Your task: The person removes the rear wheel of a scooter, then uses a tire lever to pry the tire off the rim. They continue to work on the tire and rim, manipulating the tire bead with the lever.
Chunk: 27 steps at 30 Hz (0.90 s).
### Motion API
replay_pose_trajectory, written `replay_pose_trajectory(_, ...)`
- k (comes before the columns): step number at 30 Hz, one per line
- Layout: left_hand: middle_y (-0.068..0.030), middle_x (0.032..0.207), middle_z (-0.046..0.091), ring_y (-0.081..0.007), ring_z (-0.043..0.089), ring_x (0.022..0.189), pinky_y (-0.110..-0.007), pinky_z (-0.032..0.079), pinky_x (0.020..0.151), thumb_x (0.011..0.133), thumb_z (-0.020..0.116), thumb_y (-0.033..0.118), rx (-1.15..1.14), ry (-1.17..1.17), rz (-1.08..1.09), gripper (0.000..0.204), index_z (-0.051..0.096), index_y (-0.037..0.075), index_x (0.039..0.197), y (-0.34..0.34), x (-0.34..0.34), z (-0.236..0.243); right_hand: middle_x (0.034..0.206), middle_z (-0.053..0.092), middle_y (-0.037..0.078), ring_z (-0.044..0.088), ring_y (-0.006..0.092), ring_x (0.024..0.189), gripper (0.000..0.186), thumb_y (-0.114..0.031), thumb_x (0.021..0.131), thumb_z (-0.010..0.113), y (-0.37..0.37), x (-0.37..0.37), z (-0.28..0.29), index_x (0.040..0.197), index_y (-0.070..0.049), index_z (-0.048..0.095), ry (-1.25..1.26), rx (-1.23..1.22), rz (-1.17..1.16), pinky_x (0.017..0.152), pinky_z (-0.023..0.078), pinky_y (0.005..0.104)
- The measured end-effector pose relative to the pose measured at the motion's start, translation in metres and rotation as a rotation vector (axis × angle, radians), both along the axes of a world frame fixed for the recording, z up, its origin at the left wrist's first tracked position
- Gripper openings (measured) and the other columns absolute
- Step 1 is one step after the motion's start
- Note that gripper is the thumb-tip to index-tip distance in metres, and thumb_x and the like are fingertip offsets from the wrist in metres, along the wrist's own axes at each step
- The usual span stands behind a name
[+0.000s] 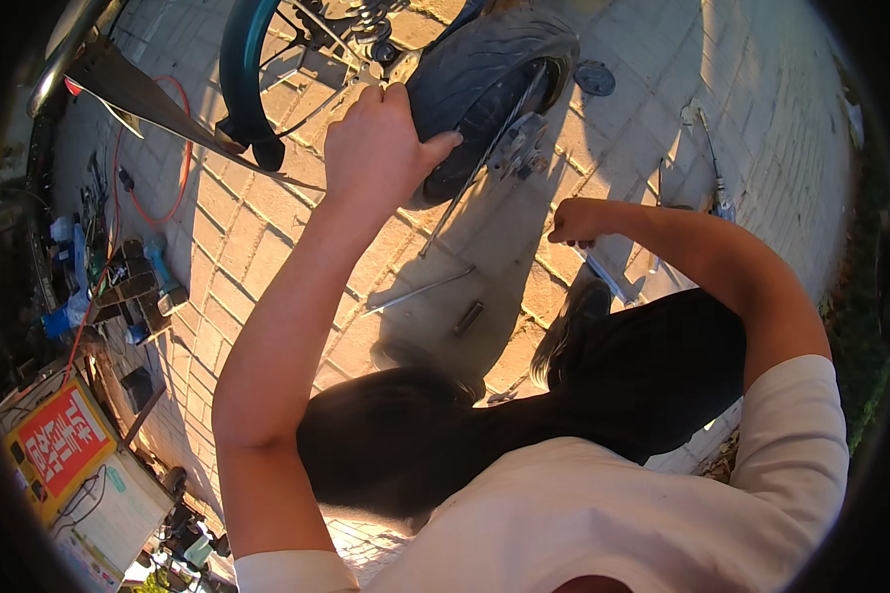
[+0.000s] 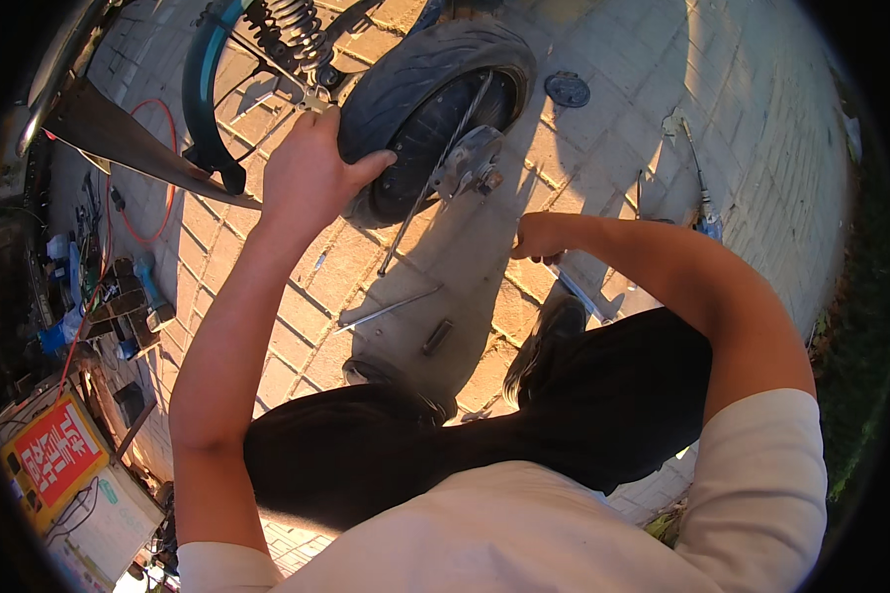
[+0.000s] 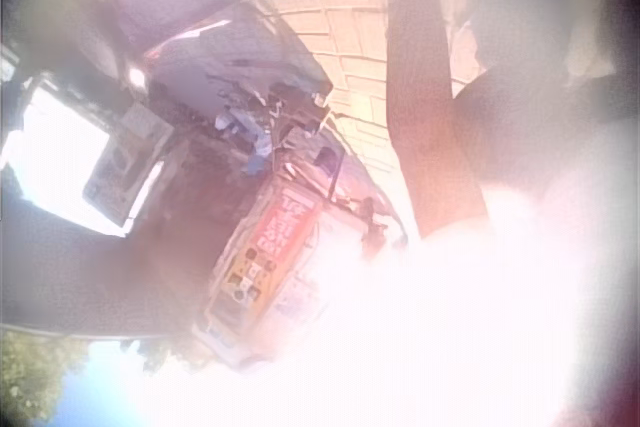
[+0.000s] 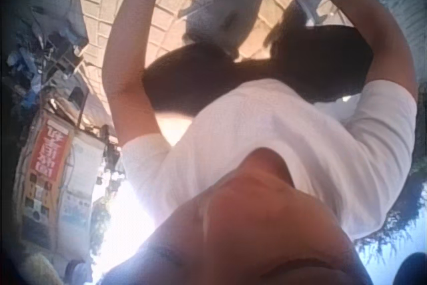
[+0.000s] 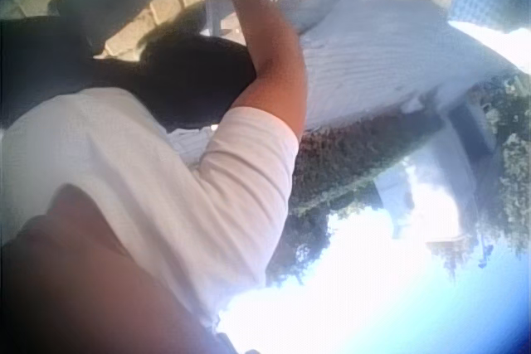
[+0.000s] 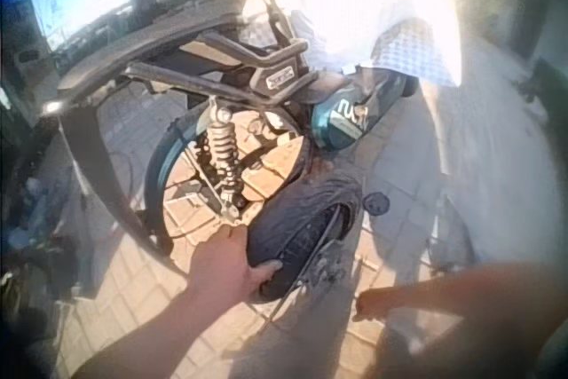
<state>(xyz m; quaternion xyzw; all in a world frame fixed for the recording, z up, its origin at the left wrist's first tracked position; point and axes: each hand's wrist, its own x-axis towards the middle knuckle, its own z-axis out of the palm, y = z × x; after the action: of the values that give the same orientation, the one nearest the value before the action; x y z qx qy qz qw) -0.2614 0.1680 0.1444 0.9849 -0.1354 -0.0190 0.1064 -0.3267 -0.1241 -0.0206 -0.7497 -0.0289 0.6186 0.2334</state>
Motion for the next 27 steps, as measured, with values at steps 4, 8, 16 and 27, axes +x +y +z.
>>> replay_pose_trajectory(4,-0.0141,0.091,0.065,-0.0295,0.069,0.084,-0.040,0.056,0.070,0.073,0.077,0.053,0.044,-0.121,-0.087,0.059,0.065,0.000,0.095,-0.010,0.005,-0.003,0.069,0.066,0.011,0.062,0.0183,0.054,0.035,-0.032,0.086,0.065,0.099,-0.088,-0.033,0.083,0.003,0.068,0.109,0.249,0.260,0.051,0.053,0.0338)
replay_pose_trajectory(8,-0.0159,0.092,0.066,-0.0308,0.068,0.087,-0.040,0.055,0.072,0.073,0.075,0.056,0.044,-0.142,-0.114,0.063,0.066,-0.001,0.097,-0.016,0.008,-0.002,0.073,0.066,0.014,0.061,0.0212,0.054,0.031,-0.030,0.088,0.071,0.199,-0.143,-0.075,0.090,0.000,0.068,0.376,0.152,-0.686,0.046,0.049,0.0358)
replay_pose_trajectory(16,-0.0148,0.094,0.067,-0.0291,0.070,0.087,-0.040,0.056,0.071,0.073,0.075,0.056,0.023,-0.085,-0.075,0.061,0.067,0.000,0.094,-0.006,0.003,-0.004,0.074,0.064,0.015,0.061,0.0232,0.054,0.028,-0.025,0.091,0.068,0.286,-0.152,-0.132,0.087,0.001,0.059,0.339,-0.110,-1.765,0.042,0.047,0.0356)
replay_pose_trajectory(27,-0.0212,0.104,0.061,-0.0374,0.063,0.097,-0.045,0.052,0.082,0.074,0.074,0.055,0.002,0.080,-0.002,0.075,0.059,-0.005,0.115,0.008,0.012,-0.002,0.083,0.064,0.029,0.062,0.0475,0.082,0.029,-0.023,0.091,0.053,0.223,-0.143,-0.096,0.084,0.005,0.056,-0.760,-0.241,-1.328,0.071,0.048,0.0525)
